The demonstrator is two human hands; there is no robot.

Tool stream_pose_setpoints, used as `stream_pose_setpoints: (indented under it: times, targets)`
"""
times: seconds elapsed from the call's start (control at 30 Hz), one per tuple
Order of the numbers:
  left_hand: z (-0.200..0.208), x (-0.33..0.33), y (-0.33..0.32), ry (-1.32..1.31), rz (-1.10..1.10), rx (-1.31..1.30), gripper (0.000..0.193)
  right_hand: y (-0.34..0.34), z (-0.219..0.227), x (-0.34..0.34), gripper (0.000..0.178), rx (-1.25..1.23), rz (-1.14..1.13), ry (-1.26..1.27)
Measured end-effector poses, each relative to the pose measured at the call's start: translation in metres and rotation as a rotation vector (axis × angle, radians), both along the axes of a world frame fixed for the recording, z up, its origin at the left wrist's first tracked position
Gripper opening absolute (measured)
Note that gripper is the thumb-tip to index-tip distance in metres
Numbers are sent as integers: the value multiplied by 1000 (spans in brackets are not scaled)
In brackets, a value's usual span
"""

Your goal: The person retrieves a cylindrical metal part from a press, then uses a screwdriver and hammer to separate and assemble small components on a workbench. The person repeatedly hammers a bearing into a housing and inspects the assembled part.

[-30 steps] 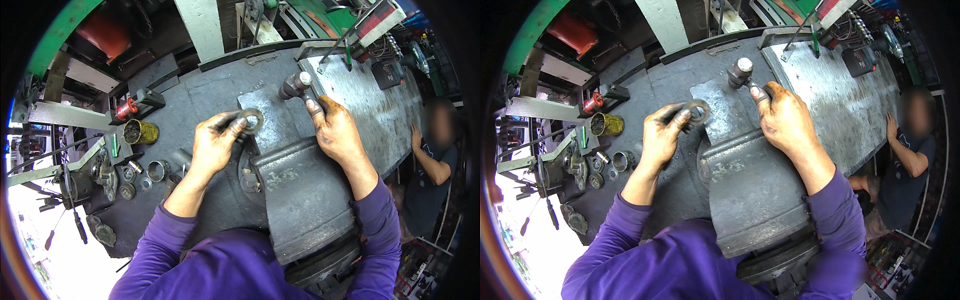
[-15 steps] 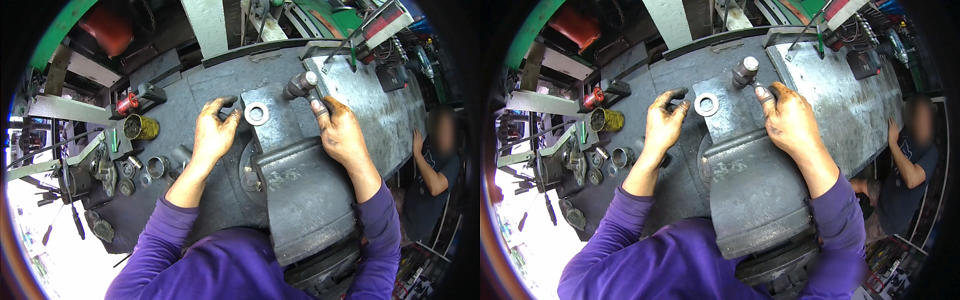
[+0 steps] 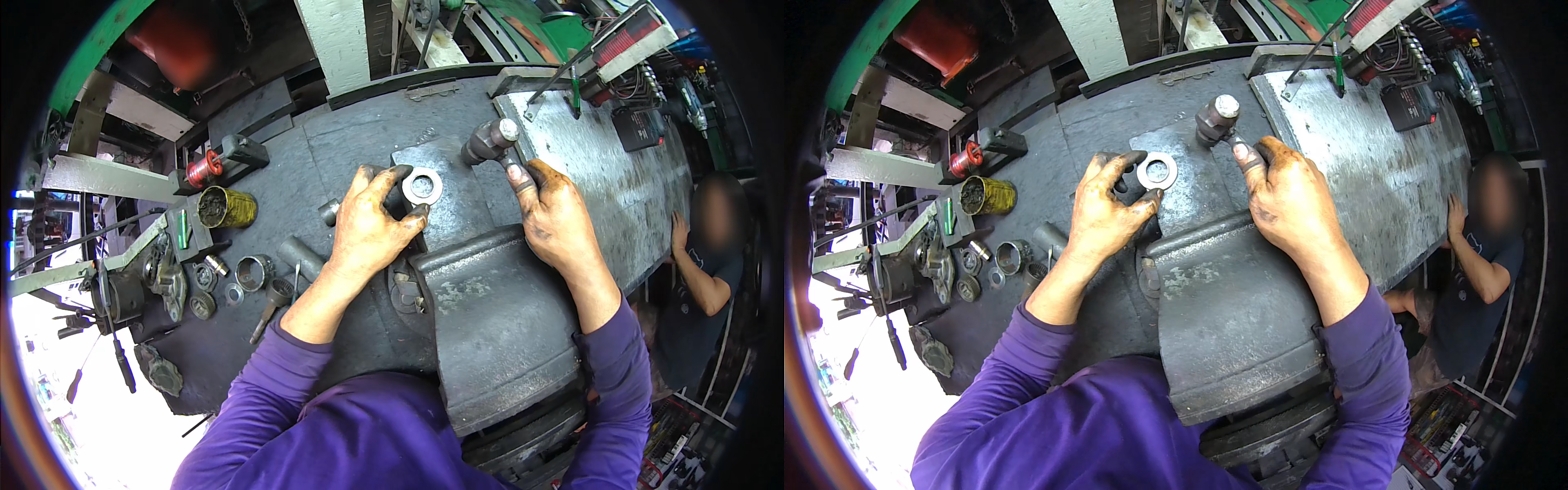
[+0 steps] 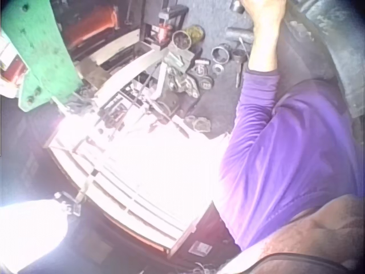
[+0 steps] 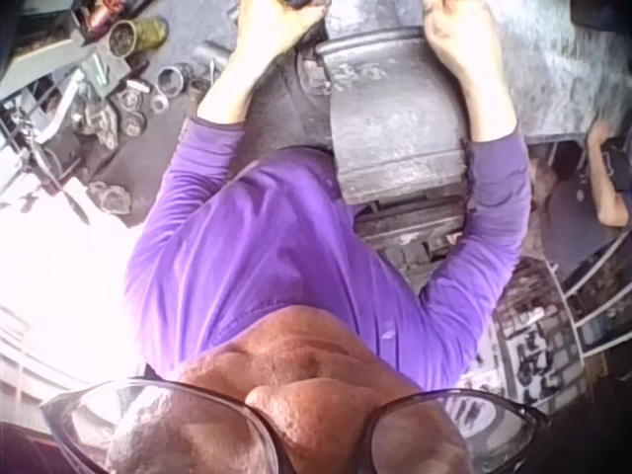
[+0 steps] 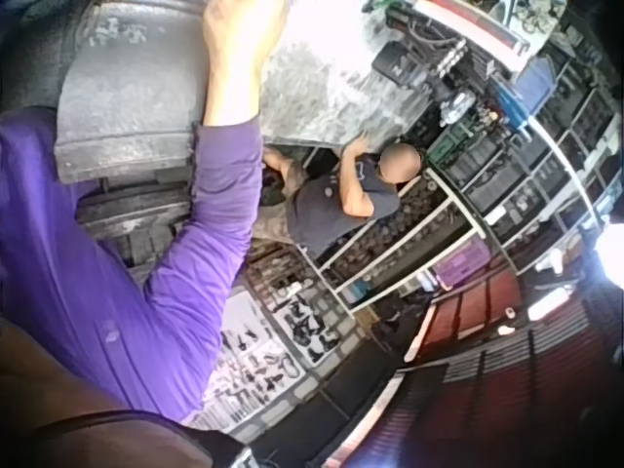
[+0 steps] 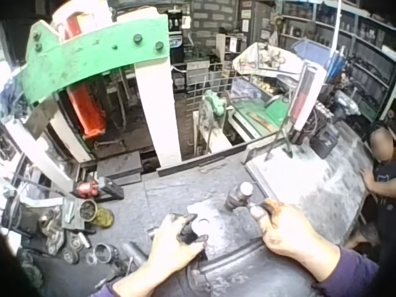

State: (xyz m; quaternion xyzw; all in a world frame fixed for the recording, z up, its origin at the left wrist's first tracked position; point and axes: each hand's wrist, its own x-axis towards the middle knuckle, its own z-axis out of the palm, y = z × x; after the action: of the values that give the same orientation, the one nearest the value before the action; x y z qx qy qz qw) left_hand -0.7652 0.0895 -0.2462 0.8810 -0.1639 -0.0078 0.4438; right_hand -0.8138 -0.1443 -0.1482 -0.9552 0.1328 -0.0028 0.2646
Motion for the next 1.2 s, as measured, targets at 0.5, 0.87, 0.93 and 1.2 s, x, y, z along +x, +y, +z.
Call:
stream_pose_setpoints:
  times: [0.5,0.87,0.93,1.2]
  targets:
    - [2,5,-4,52,-27,-38,62,3,3,-3,47,-10,75,28]
    - [1,1,-7,5,-9,18,61,14,7,-4,46,-115,89,75]
    - [4,6,-5,-14,-49,34,61,10,7,-2,47,-118,105,98]
    - [7,28,13,88,-296,64,61,-2,-5,-3,48,-95,106,77]
